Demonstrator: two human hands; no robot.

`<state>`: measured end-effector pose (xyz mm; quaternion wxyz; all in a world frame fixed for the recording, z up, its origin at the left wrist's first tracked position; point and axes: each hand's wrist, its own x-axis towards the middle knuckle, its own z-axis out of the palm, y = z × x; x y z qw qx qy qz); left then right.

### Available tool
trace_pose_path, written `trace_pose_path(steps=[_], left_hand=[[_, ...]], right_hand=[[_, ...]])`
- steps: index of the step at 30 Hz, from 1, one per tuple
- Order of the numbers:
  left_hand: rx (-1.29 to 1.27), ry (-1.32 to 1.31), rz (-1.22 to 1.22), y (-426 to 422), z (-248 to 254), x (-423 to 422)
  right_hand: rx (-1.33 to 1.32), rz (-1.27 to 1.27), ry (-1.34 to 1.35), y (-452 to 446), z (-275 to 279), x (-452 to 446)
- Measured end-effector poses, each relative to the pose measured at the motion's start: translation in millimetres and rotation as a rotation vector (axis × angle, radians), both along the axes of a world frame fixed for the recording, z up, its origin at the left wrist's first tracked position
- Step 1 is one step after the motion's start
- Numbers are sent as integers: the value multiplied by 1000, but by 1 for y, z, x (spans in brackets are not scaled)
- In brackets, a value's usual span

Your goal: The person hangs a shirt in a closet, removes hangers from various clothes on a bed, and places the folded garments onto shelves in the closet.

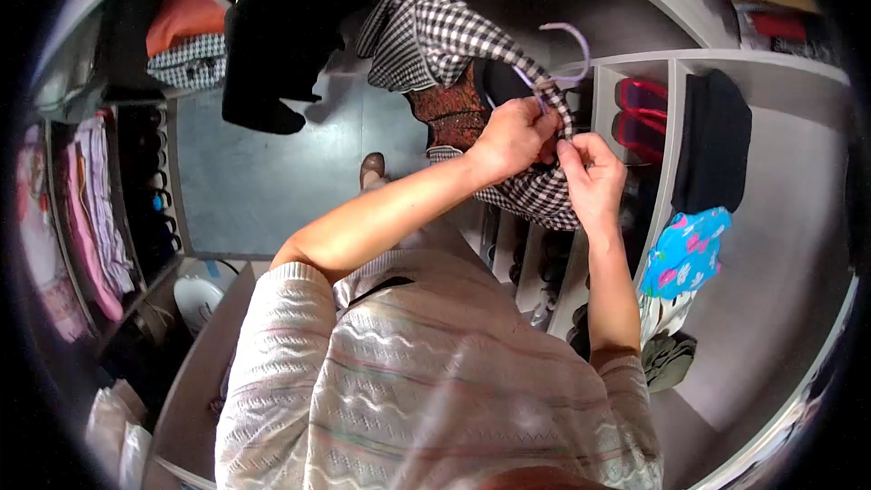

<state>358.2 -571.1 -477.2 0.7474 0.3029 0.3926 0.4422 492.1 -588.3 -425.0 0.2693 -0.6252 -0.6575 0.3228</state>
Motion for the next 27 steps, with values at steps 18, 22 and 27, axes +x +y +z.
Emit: trace_pose_path(steps=[18,22,27], left_hand=[[159,208,16,0,-22,37],[342,451,156,-3,-40,27],[195,575,238,-40,-110,-14]], right_hand=[[-150,-49,33,-67,-53,59],[-121,-139,181,-33,-68,55],[-120,-263,286,29,-98,58]])
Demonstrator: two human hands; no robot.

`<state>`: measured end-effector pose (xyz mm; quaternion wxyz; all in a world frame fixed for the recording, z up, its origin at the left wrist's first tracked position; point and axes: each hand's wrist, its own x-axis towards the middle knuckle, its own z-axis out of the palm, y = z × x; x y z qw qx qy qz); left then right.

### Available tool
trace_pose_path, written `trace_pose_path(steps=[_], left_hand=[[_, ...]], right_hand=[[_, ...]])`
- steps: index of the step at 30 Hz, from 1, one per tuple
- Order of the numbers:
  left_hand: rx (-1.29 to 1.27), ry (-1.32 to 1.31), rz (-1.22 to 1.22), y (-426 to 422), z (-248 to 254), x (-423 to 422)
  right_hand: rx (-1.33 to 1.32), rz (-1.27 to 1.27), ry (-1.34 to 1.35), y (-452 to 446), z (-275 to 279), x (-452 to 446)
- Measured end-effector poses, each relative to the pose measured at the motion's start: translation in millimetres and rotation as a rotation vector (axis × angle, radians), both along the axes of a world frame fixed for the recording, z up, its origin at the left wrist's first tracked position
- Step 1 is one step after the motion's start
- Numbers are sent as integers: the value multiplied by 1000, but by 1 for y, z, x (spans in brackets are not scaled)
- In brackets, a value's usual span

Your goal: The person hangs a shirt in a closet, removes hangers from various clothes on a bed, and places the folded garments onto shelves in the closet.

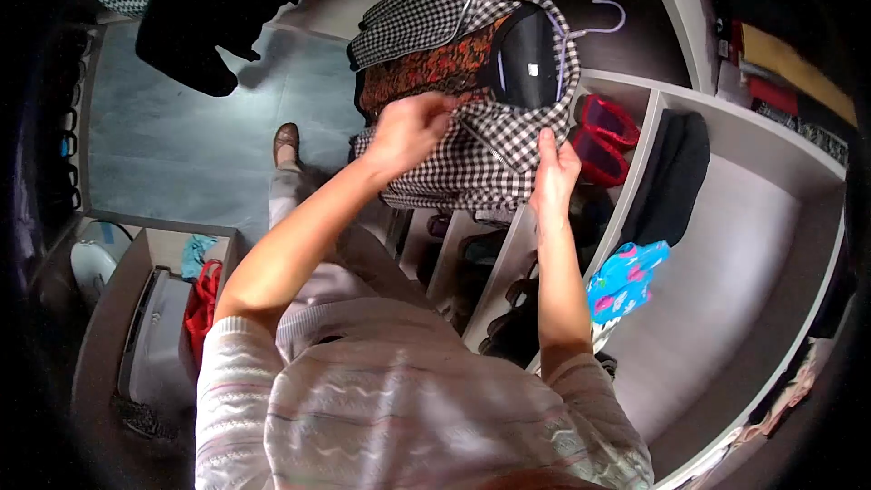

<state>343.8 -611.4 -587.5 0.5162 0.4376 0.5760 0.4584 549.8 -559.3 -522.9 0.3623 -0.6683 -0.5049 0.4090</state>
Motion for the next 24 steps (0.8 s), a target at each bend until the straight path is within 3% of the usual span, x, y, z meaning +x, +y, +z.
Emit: trace_pose_path(steps=[2,4,8,12,14,15,16,18,21,24], left_hand=[[-179,68,-62,-24,-32,-16],[-175,112,-47,-50,-70,-20],[-326,262,-150,-85,-131,-23],[-415,176,-67,-114,-191,-7],[-427,310,-96,-122,-213,5],[-474,184,7,-125,-225,16],[-497,170,36,-129,-232,25],[-421,179,36,-145,-269,55],[-543,242,-154,-158,-292,86],[-540,198,-166,-161,-303,98]], right_hand=[[-12,-53,24,30,-5,-1],[-70,-148,-15,59,-2,-15],[66,-264,-52,137,-21,-25],[69,-366,-9,216,-37,-6],[199,-327,-60,239,-34,-17],[141,-389,-84,255,-34,-12],[202,-332,-32,270,-37,-4],[242,-447,-103,291,-36,-1],[354,-307,-89,339,-42,41],[377,-365,17,344,-29,37]])
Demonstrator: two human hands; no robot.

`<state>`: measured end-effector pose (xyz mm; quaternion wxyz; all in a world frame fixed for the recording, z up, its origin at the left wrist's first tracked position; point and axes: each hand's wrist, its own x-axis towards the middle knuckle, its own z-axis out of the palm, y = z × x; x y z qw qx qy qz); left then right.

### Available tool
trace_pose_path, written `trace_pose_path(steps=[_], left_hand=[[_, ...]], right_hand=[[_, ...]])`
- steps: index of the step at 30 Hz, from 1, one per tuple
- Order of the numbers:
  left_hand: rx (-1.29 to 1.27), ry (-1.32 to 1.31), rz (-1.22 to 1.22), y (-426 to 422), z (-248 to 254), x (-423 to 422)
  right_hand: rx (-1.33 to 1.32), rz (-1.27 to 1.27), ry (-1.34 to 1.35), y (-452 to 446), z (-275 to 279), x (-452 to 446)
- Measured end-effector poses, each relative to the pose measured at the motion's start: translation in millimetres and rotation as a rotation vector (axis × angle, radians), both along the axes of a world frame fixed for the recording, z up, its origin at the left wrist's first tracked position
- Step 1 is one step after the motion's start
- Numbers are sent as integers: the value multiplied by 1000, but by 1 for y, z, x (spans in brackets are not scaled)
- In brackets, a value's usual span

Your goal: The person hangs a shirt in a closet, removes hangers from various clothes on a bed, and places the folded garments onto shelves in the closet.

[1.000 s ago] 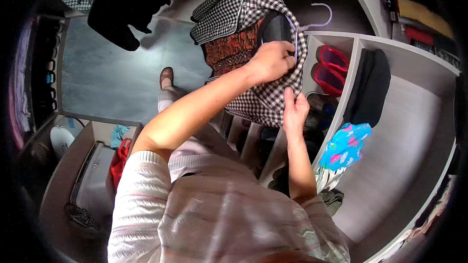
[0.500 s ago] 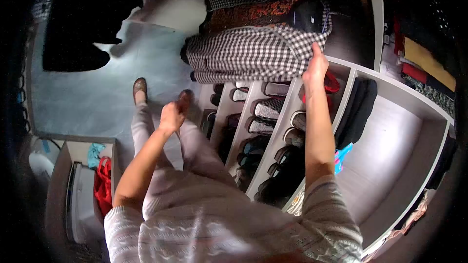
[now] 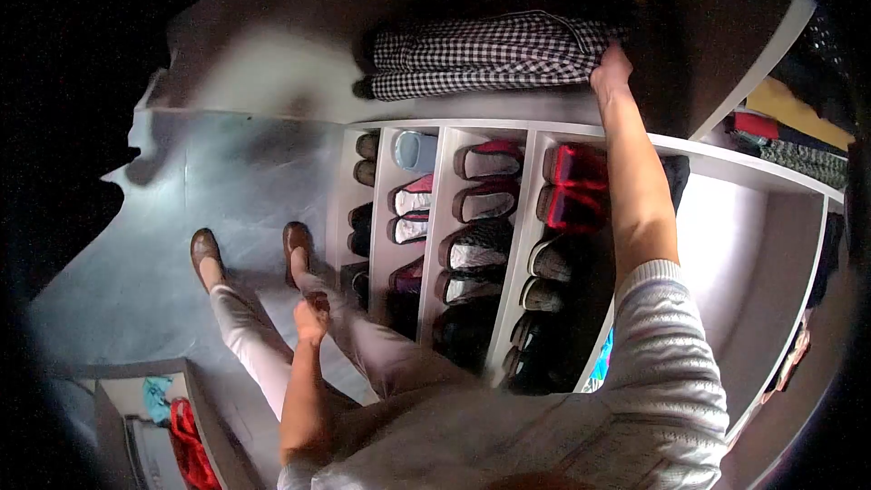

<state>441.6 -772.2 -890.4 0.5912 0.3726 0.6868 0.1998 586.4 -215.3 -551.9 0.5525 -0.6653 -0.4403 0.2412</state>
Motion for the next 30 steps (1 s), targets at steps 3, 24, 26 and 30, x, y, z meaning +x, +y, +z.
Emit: trace_pose_path(steps=[3,24,26,30], left_hand=[[110,70,11,7,-3,0],[-70,-415,431,-8,-54,44],[-66,-561,597,8,-32,32],[-218,-605,578,20,-24,19]], right_hand=[[-79,-122,-143,-4,12,-11],[-528,-121,-1077,105,7,143],[-603,-118,-1178,113,8,148],[-752,-113,-1376,129,15,159]])
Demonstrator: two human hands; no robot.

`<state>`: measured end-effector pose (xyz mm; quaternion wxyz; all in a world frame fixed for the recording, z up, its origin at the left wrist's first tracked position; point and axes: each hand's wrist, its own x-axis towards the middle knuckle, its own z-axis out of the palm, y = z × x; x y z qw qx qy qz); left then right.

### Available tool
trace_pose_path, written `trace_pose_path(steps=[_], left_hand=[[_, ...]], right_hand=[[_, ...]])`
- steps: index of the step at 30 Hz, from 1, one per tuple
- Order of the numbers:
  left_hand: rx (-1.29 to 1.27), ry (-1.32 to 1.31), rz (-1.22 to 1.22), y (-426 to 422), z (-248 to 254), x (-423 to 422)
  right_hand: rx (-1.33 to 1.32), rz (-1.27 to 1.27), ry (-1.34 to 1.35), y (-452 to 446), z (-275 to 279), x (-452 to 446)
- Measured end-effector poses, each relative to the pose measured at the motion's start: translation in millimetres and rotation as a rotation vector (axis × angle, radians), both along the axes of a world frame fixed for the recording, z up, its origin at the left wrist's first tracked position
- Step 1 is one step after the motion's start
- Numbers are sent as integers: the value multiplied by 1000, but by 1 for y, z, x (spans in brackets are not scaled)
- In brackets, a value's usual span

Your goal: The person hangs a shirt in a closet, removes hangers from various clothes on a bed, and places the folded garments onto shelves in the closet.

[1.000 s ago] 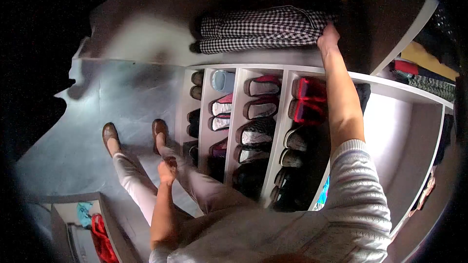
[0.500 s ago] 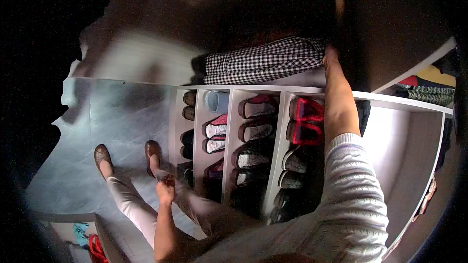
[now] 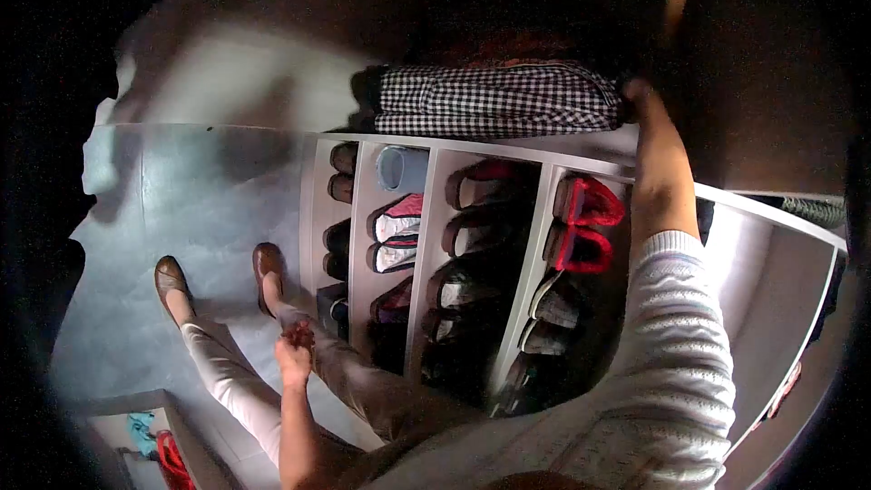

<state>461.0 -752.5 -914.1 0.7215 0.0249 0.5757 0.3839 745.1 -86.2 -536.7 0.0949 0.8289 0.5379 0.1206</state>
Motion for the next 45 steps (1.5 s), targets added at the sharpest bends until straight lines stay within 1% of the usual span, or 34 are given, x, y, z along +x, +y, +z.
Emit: trace_pose_path(steps=[2,5,8,11,17,20,23,26,31,35,36,38,39,41,42,43,44,45], left_hand=[[3,60,-14,9,11,-4],[-51,9,27,8,3,-2],[11,118,-89,5,-1,-6],[-35,55,-58,23,15,-20],[-80,-12,33,25,17,-23],[-114,15,-55,33,20,-30],[-44,55,-143,26,15,-32],[-47,-13,-88,25,15,-32],[-108,-43,-9,18,11,-30],[-108,22,2,9,14,-27],[-94,72,-49,5,12,-26],[-66,174,-143,-8,6,-24],[-20,222,-129,-10,10,-26],[87,382,-208,-10,24,-43],[137,468,-245,-5,38,-55],[3,352,-188,2,50,-67],[33,337,-87,3,56,-77],[63,328,17,1,61,-88]], right_hand=[[-61,-15,-84,5,4,5],[-133,-42,-186,7,5,12],[-187,-60,-262,6,8,16],[-229,-67,-317,7,8,20],[-289,-71,-407,12,10,28],[-307,-62,-451,17,14,28],[-327,-54,-495,25,16,25],[-348,-54,-522,28,20,21],[-387,-29,-565,32,16,11],[-448,28,-607,27,-1,0],[-486,66,-636,27,-15,-5],[-558,210,-707,18,-53,-26],[-531,324,-731,-8,-72,-64],[-476,328,-364,-85,-113,-155],[-684,608,-420,-112,-135,-166],[-780,579,-87,-146,-159,-177],[-826,648,-137,-202,-155,-223],[-848,732,43,-238,-179,-218]])
